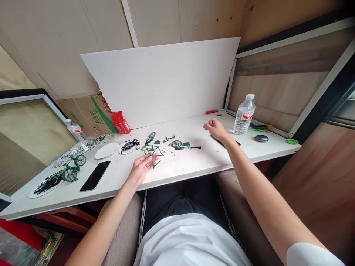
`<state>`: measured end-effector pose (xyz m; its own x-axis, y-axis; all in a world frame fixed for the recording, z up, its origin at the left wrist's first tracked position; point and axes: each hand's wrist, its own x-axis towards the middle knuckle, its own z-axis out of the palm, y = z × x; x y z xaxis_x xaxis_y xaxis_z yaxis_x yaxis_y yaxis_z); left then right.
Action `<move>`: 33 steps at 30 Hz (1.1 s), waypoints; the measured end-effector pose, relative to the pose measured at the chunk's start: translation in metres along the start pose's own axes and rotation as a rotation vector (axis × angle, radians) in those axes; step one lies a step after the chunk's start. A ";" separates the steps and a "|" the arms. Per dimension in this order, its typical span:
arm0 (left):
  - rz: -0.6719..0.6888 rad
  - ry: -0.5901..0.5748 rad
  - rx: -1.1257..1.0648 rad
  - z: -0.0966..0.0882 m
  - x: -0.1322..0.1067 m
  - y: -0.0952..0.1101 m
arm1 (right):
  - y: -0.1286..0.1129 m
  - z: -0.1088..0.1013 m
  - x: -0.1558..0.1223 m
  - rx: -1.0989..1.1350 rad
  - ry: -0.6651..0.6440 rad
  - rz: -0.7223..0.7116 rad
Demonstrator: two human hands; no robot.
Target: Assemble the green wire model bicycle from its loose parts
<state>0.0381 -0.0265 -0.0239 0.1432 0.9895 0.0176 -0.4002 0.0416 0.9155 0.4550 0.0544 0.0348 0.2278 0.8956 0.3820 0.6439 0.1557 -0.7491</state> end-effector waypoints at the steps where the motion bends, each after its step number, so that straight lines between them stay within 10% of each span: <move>1: 0.000 0.000 -0.007 -0.001 0.001 -0.001 | -0.012 0.017 -0.006 0.150 -0.061 -0.026; 6: 0.008 -0.010 -0.034 -0.005 0.002 -0.003 | -0.065 0.093 -0.063 0.515 -0.451 -0.142; 11: 0.005 -0.032 -0.041 -0.004 0.001 -0.002 | -0.094 0.127 -0.117 0.676 -0.764 -0.132; 20: 0.012 -0.019 -0.020 -0.005 0.002 -0.004 | -0.100 0.146 -0.129 0.874 -0.698 0.063; 33: 0.069 0.021 0.039 -0.001 0.003 -0.009 | -0.098 0.151 -0.135 0.837 -0.477 -0.027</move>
<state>0.0406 -0.0238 -0.0324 0.0976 0.9925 0.0731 -0.3729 -0.0317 0.9273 0.2508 -0.0193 -0.0247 -0.2189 0.9339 0.2828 -0.1272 0.2600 -0.9572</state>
